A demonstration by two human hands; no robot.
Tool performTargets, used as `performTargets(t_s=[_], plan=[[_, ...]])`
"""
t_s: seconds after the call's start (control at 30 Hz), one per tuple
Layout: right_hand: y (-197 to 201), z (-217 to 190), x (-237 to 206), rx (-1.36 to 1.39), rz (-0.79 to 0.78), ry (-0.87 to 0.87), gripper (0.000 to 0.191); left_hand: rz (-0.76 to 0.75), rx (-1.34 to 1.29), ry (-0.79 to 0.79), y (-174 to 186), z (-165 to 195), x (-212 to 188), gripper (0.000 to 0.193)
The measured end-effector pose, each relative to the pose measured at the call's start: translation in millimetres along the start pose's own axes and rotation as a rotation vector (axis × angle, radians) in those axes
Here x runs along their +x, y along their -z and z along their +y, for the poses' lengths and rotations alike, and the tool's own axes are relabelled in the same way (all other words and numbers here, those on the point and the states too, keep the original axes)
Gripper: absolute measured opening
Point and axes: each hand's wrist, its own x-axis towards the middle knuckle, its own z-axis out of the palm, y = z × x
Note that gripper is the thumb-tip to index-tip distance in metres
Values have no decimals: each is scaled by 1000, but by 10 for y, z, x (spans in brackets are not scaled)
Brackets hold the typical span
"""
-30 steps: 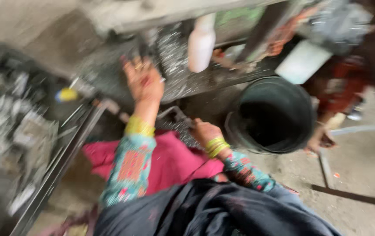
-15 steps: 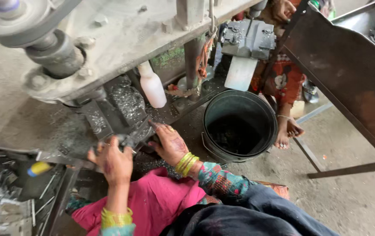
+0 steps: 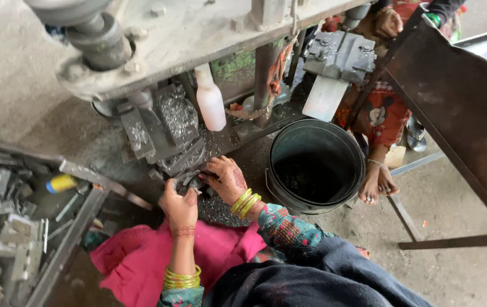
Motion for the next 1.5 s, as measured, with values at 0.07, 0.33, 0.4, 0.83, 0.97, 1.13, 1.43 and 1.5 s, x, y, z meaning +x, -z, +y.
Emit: performTargets(t_s=[0.07,0.33,0.4,0.83,0.97,1.13,1.43,1.5], plan=[[-98,116,-55,27,22,-74,21,23,-132,-186,-56,-44,-54,29],[-263,444,-123,203,158,-42,42,85,37,-234,-192,-96,-161,35],[-194,456,-127,220,-74,-234,38,29,-204,-158,-186,-112,-134,38],[-481,648,-352,57,232,-209,59,33,-206,-146,-315,77,-273,40],[-392,495,-290,36,170,-185,62,-13,-178,-82,-211,239,-294,42],[115,232,-66,177,249,-123,79,-131,-76,37,-87,131,-396,36],[2071,571,366,1010,1026,-209,82,-256,-356,87,44,-406,-375,34],[2295,525,119,133,854,-112,82,-254,-385,123,75,-432,-389,36]])
